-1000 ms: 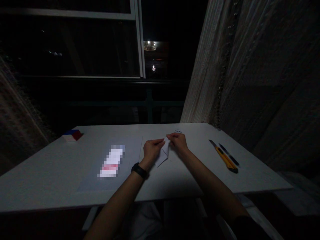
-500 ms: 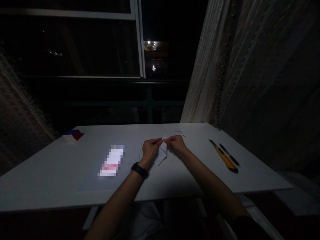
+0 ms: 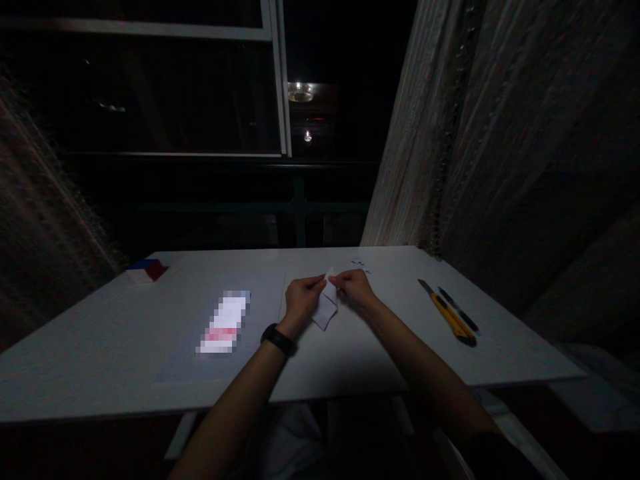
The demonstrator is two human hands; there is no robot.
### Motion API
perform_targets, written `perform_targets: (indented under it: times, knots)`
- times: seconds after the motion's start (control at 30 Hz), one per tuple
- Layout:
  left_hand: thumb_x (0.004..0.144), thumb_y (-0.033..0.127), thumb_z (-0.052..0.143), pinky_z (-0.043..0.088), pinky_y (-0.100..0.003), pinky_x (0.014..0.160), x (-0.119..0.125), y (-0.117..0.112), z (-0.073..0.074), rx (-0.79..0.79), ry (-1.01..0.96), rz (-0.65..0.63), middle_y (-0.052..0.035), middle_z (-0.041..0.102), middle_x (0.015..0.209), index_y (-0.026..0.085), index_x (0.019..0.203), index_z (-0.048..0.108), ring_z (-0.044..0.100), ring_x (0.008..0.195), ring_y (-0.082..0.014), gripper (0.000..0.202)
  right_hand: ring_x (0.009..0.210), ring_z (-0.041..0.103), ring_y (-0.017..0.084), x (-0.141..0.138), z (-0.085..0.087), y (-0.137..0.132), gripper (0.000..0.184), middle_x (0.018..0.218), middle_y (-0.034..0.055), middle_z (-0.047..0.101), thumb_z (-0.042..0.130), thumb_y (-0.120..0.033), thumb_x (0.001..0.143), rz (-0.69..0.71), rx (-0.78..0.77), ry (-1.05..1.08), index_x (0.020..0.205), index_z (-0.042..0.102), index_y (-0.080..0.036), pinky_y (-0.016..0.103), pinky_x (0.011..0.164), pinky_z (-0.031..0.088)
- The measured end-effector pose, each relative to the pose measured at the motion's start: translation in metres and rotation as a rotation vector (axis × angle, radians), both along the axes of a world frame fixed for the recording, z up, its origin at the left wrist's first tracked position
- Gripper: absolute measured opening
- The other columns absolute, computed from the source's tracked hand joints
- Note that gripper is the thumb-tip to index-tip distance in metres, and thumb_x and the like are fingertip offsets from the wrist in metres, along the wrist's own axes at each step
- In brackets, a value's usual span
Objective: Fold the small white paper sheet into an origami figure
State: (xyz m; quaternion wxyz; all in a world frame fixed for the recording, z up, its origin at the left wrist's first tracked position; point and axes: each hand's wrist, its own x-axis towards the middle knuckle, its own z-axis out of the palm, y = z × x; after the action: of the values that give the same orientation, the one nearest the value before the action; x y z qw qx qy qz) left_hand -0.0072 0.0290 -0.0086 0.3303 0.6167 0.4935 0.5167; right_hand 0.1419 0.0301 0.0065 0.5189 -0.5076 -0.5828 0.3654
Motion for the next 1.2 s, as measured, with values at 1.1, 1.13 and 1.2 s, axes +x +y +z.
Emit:
perform_targets:
  times: [1.1,1.13,1.2]
  knots:
    - [0.051,0.037,0.076,0.032,-0.024,0.05,0.001,-0.006,0.017,-0.099,-0.431,-0.112,-0.0012,0.055,0.049,0.012,0.05,0.063,0.044,0.049,-0.0092,0.028,0.037,0.035,0.006,0.001,0.003,-0.012,0.039,0.038,-0.0025,0.047,0.069,-0.048,0.059,0.339,-0.034,-0.108,0.049,0.059,-0.012,0.022,0.04,0.025]
    - [0.051,0.037,0.076,0.031,-0.024,0.049,0.0,-0.005,0.017,-0.095,-0.428,-0.101,-0.0007,0.054,0.048,0.012,0.051,0.063,0.043,0.049,-0.0089,0.029,0.037,0.035,0.006,0.001,0.004,-0.013,0.039,0.038,-0.0025,0.047,0.069,-0.047,0.059,0.336,-0.027,-0.116,0.049,0.059,-0.012,0.022,0.041,0.025]
    - [0.051,0.038,0.076,0.031,-0.023,0.048,0.0,-0.004,0.016,-0.099,-0.426,-0.106,-0.0008,0.054,0.049,0.011,0.052,0.063,0.043,0.049,-0.0087,0.03,0.038,0.035,0.006,0.001,0.005,-0.014,0.039,0.038,-0.0026,0.047,0.069,-0.047,0.059,0.314,-0.003,-0.135,0.048,0.058,-0.012,0.022,0.041,0.025]
